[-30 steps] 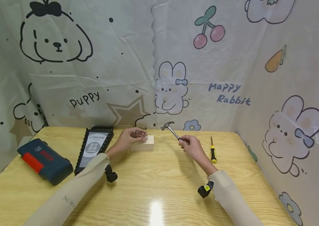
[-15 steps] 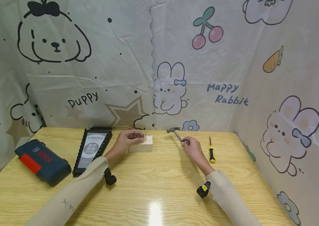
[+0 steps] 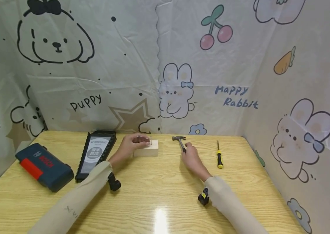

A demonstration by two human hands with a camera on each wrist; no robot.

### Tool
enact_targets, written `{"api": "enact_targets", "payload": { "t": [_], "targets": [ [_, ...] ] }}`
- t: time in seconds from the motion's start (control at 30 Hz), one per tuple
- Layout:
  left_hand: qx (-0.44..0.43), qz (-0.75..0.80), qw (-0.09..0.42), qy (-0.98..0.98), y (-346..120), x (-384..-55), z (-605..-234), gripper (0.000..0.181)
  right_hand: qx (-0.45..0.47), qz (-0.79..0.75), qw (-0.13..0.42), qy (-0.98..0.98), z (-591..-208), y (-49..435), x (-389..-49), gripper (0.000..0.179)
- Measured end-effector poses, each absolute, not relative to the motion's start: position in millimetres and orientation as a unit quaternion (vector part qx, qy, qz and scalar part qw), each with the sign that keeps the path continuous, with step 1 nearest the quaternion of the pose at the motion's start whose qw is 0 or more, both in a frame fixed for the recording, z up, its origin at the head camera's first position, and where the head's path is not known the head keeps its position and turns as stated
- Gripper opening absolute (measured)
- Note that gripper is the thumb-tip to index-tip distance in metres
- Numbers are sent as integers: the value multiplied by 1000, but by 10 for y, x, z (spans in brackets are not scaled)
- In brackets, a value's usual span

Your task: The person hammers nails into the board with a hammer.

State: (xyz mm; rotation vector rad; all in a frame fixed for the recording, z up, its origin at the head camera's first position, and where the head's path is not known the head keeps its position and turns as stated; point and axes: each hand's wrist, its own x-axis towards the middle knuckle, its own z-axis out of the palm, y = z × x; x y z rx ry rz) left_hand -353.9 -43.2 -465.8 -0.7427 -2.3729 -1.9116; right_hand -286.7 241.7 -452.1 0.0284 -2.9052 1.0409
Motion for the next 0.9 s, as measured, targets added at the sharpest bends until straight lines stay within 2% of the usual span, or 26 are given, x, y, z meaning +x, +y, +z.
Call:
{"api": "enact_targets", "payload": {
  "t": [0.1,0.3,0.43,0.6,0.9],
  "targets": [
    [-234,-610,0,-757,-425,-3538,-4644,20,20,318,14,-948,-4523,2353,-2891,43],
    [-230,-612,2,-757,-423,-3559,-4634,21,79,230,46,-969,-4555,2317,-3001,10],
    [-228,-612,1,-757,-430,-3569,-4651,22,94,183,48,-978,-4574,2321,-3081,14],
    [-225,-622,0,-750,-425,-3568,-4671,23,97,176,13,-980,-4576,2318,-3114,22],
    [-226,-613,-18,-757,-429,-3611,-4623,24,65,239,-22,-969,-4488,2381,-3139,27]
  ]
}}
